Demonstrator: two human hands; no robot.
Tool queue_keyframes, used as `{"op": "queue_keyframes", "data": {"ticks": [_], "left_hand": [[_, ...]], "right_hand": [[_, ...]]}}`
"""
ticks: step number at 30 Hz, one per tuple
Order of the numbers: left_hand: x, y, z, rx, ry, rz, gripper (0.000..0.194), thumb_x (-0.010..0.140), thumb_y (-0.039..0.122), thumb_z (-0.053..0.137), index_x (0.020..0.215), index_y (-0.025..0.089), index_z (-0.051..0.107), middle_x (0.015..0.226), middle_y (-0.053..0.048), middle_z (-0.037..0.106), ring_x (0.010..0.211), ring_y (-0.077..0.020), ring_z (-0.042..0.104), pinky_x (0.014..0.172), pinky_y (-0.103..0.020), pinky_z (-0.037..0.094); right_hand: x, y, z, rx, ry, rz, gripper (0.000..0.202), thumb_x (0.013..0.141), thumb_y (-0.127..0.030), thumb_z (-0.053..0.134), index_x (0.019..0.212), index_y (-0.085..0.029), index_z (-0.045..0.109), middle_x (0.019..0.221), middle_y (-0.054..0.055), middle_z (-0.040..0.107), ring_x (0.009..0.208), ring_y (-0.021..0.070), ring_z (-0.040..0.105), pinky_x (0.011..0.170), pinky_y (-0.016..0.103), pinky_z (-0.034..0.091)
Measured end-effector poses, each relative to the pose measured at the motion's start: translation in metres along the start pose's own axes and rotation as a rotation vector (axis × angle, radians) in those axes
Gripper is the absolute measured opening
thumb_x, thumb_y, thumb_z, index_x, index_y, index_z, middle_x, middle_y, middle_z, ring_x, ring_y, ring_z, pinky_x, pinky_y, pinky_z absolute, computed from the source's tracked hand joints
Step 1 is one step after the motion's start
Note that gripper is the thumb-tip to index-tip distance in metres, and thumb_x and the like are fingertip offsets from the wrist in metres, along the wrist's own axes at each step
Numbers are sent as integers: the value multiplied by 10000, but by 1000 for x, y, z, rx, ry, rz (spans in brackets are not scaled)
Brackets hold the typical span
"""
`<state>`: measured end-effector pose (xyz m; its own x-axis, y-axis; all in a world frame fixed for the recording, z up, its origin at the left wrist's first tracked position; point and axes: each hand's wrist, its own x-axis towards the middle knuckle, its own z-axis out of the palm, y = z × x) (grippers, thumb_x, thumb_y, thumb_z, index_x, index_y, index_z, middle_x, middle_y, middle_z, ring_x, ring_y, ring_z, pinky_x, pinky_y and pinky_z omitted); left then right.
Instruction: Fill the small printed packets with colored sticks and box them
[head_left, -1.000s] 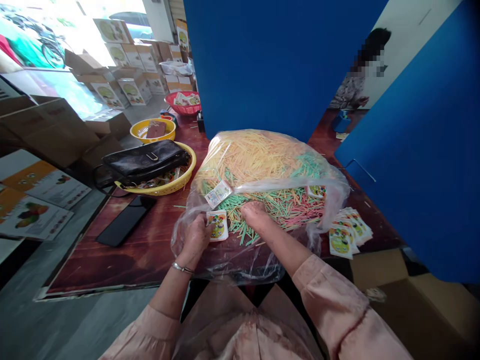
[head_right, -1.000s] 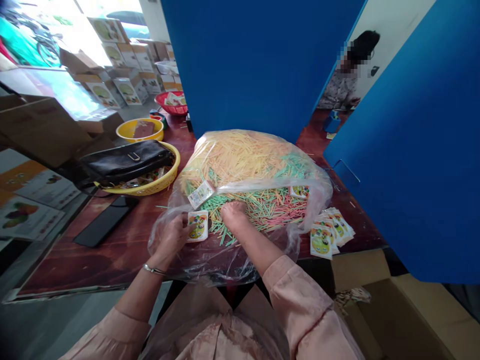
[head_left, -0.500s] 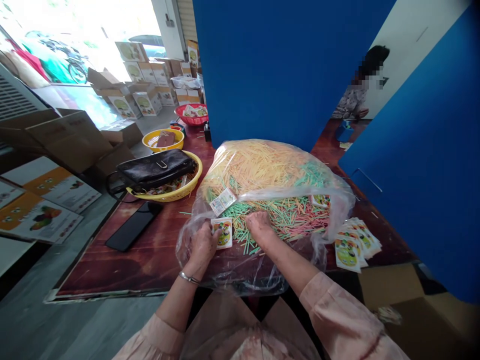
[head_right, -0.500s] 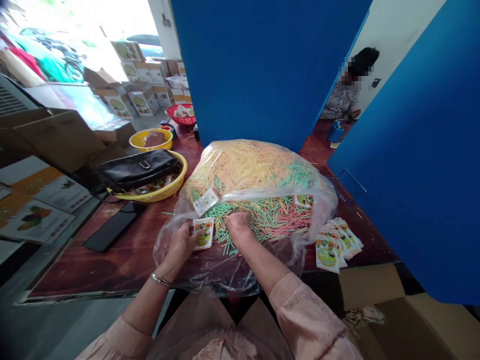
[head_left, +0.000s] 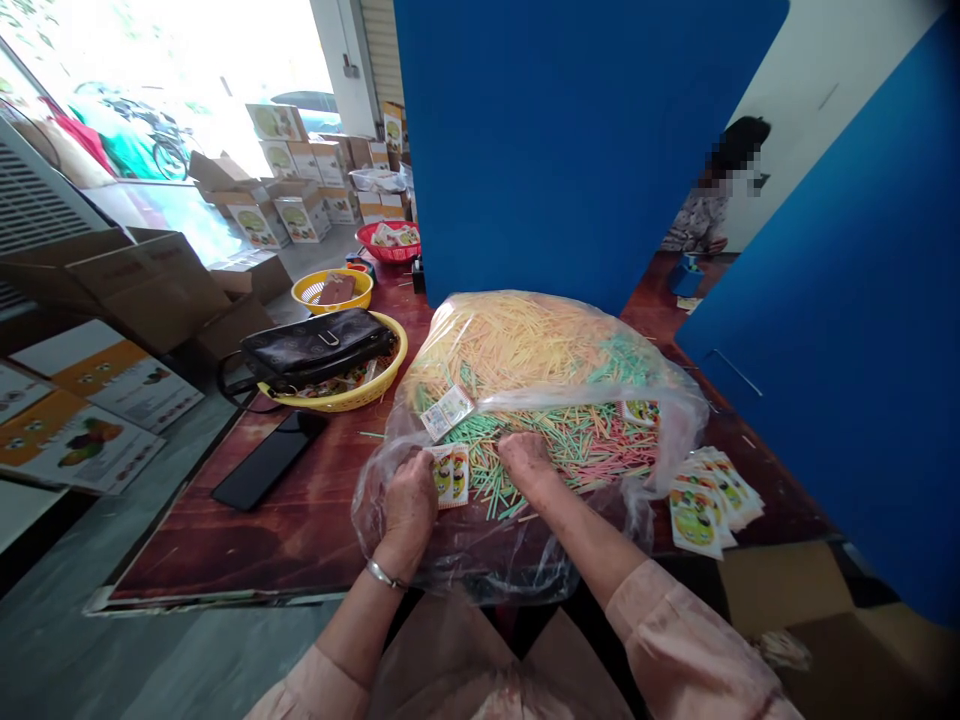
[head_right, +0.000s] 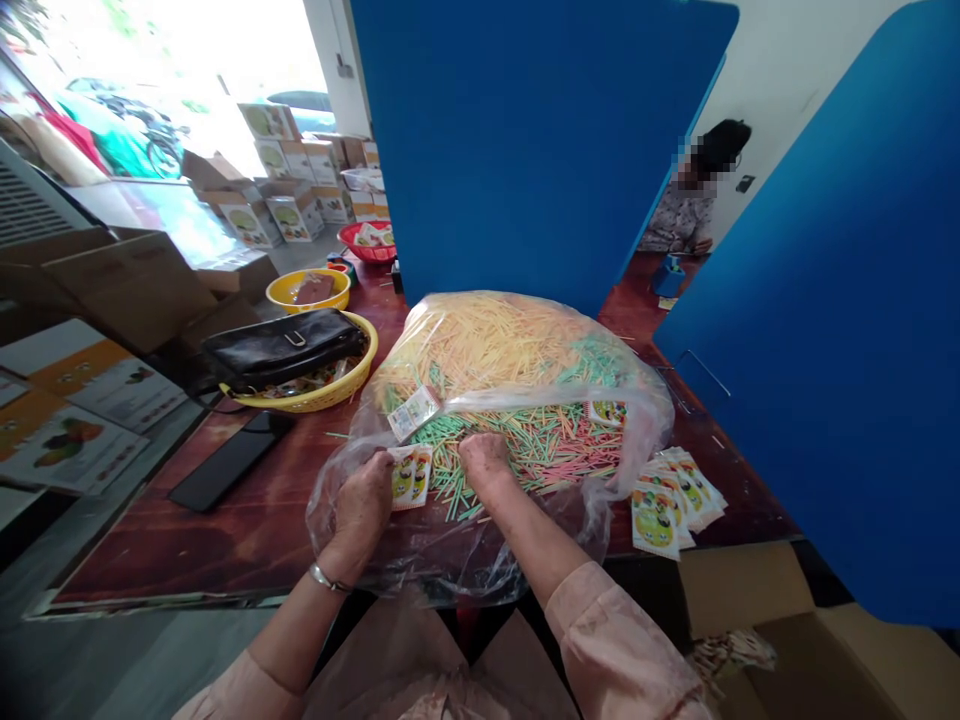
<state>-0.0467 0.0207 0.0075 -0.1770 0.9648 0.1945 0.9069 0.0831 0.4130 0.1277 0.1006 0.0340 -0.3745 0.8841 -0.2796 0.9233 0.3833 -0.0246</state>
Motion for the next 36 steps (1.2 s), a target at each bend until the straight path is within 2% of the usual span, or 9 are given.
{"op": "queue_keyframes", "data": {"ticks": [3, 5, 10, 14, 19, 23, 27, 32, 36], "left_hand": [[0, 4, -3, -18, 92, 9, 253, 865, 172, 323, 839, 158, 574, 818, -104, 613, 756, -204, 564, 659, -287, 397], [0, 9, -5, -129, 125, -38, 214, 872, 223, 350, 860, 172, 558, 788, -71, 610, 718, -184, 563, 652, -276, 405], [3, 20, -7, -433, 35, -146, 186, 827, 363, 467, 816, 199, 555, 678, 10, 599, 594, -131, 541, 559, -224, 402], [3, 22, -2, -480, 26, -31, 197, 836, 349, 452, 796, 198, 573, 715, -3, 614, 630, -123, 544, 592, -214, 411], [2, 25, 4, -479, -69, 86, 220, 857, 318, 415, 762, 199, 574, 684, -12, 593, 628, -126, 529, 609, -225, 403], [1, 34, 5, -494, -169, 238, 188, 845, 296, 455, 738, 201, 576, 691, -15, 587, 645, -125, 515, 632, -228, 387], [0, 48, 5, -500, -267, 315, 193, 835, 268, 469, 680, 201, 562, 644, -2, 560, 609, -118, 482, 598, -222, 353], [-1, 62, 3, -578, -360, 251, 207, 817, 280, 486, 639, 187, 536, 575, 29, 501, 555, -95, 423, 540, -203, 306], [1, 67, 2, -582, -376, 179, 215, 803, 277, 495, 613, 177, 504, 559, 44, 452, 558, -85, 396, 540, -193, 296]], "right_hand": [[-2, 12, 4, 46, 39, 73, 186, 768, -147, 555, 886, -107, 694, 861, 190, 705, 832, 258, 670, 673, 293, 468], [-5, 23, 6, 84, 64, 108, 197, 790, -150, 524, 904, -126, 682, 856, 163, 707, 803, 238, 668, 656, 277, 452], [-13, 47, 10, 204, 139, 138, 286, 898, -243, 381, 1025, -189, 631, 894, 72, 703, 816, 161, 639, 674, 218, 414], [-14, 52, 19, 374, 252, 94, 282, 894, -277, 395, 1026, -209, 634, 937, 45, 693, 867, 159, 611, 741, 212, 409], [-17, 52, 27, 345, 432, 42, 247, 844, -191, 412, 947, -166, 635, 997, 100, 654, 996, 212, 535, 885, 293, 366], [-20, 58, 34, 818, 444, 141, 231, 858, -247, 365, 900, -157, 574, 817, 68, 655, 760, 166, 580, 750, 278, 425], [-19, 69, 48, 1324, 506, 167, 203, 790, -349, 472, 800, -157, 539, 698, 14, 604, 661, 142, 556, 706, 282, 437], [-18, 78, 51, 1437, 504, 104, 216, 721, -360, 575, 816, -167, 582, 699, -11, 605, 685, 143, 547, 734, 303, 428], [-30, 68, 31, 1514, 611, -41, 144, 773, -332, 557, 795, -196, 600, 773, 6, 644, 790, 163, 583, 830, 341, 425]]}}
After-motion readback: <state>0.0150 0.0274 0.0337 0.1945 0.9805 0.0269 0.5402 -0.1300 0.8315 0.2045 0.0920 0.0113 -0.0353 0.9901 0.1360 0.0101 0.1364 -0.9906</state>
